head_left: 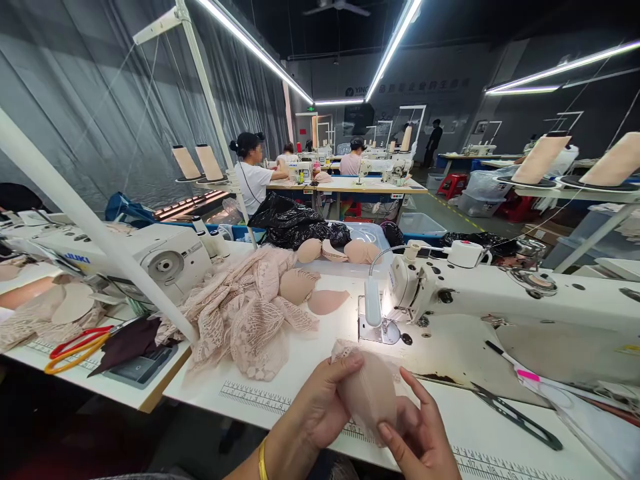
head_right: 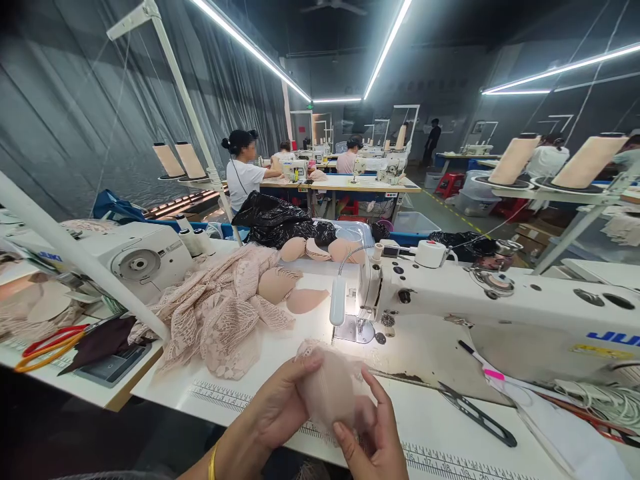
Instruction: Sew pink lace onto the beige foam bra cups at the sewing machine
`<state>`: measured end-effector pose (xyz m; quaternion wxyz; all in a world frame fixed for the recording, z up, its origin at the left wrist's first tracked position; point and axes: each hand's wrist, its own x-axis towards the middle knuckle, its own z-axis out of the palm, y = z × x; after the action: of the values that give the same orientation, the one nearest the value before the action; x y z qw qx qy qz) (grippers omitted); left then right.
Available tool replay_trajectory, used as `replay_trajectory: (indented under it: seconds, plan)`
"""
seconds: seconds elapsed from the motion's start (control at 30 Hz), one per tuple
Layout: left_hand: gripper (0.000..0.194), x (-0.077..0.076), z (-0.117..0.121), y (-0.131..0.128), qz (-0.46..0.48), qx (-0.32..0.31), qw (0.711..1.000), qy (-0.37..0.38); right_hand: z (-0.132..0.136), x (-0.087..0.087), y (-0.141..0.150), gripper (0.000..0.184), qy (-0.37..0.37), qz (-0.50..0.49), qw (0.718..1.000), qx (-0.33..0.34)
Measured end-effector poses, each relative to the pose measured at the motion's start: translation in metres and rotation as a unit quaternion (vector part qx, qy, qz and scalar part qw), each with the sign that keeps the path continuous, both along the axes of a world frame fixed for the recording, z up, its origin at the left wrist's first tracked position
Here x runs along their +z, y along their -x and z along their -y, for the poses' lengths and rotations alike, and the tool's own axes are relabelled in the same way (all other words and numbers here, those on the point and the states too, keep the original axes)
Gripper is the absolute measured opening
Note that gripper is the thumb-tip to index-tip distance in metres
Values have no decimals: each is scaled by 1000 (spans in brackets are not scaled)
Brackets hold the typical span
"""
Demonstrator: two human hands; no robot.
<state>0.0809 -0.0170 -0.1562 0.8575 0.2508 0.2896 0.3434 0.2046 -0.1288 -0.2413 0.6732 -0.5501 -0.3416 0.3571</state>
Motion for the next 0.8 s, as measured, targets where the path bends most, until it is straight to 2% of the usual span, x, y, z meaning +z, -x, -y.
replay_trajectory:
  seconds: [0.07, 0.13, 0.2, 0.23, 0.27, 0.3, 0.33, 0.37, 0.4, 0.43, 0.47, 0.5, 0.57, 0.63, 0.7, 0.8]
  plan:
    - [46, 12, -6, 9, 5, -27, 999, -39, 4, -3, -7, 90, 30, 0, 999, 32]
    - [54, 29, -12, 21, -4, -104, 989, -107, 6, -2, -20, 85, 36, 45, 997, 42]
    - [54, 45, -20, 31, -52, -235, 949, -203, 1, 6, -40, 65, -9, 164, 986, 33]
    - [45, 51, -24, 34, -81, -302, 910, -273, -5, 13, -52, 53, -53, 247, 967, 37]
    - [32, 55, -29, 34, -99, -355, 855, -364, -13, 22, -65, 45, -106, 342, 932, 48]
    - [25, 56, -35, 32, -111, -391, 783, -472, -23, 32, -78, 45, -169, 433, 881, 86]
    - [29, 53, -41, 28, -119, -400, 694, -586, -35, 41, -90, 42, -215, 519, 819, 118]
    - [34, 49, -47, 21, -130, -386, 598, -690, -48, 50, -101, 34, -222, 596, 760, 134]
    - [38, 42, -54, 12, -149, -356, 507, -771, -61, 56, -110, 30, -204, 654, 714, 143]
    - [40, 34, -62, 3, -173, -327, 429, -824, -74, 60, -117, 32, -201, 694, 676, 146]
    - [40, 26, -70, -7, -198, -304, 372, -854, -86, 61, -123, 36, -195, 716, 655, 143]
    - [39, 18, -78, -16, -220, -290, 339, -868, -96, 60, -127, 38, -189, 723, 649, 141]
    - [40, 5, -93, -29, -230, -292, 314, -874, -110, 53, -132, 38, -180, 716, 660, 138]
    - [40, -1, -104, -36, -226, -315, 312, -867, -114, 45, -136, 35, -162, 703, 678, 140]
    - [39, -1, -109, -37, -220, -335, 321, -858, -111, 41, -140, 35, -143, 693, 692, 142]
    - [36, 5, -109, -33, -220, -349, 350, -841, -104, 40, -144, 39, -120, 682, 707, 146]
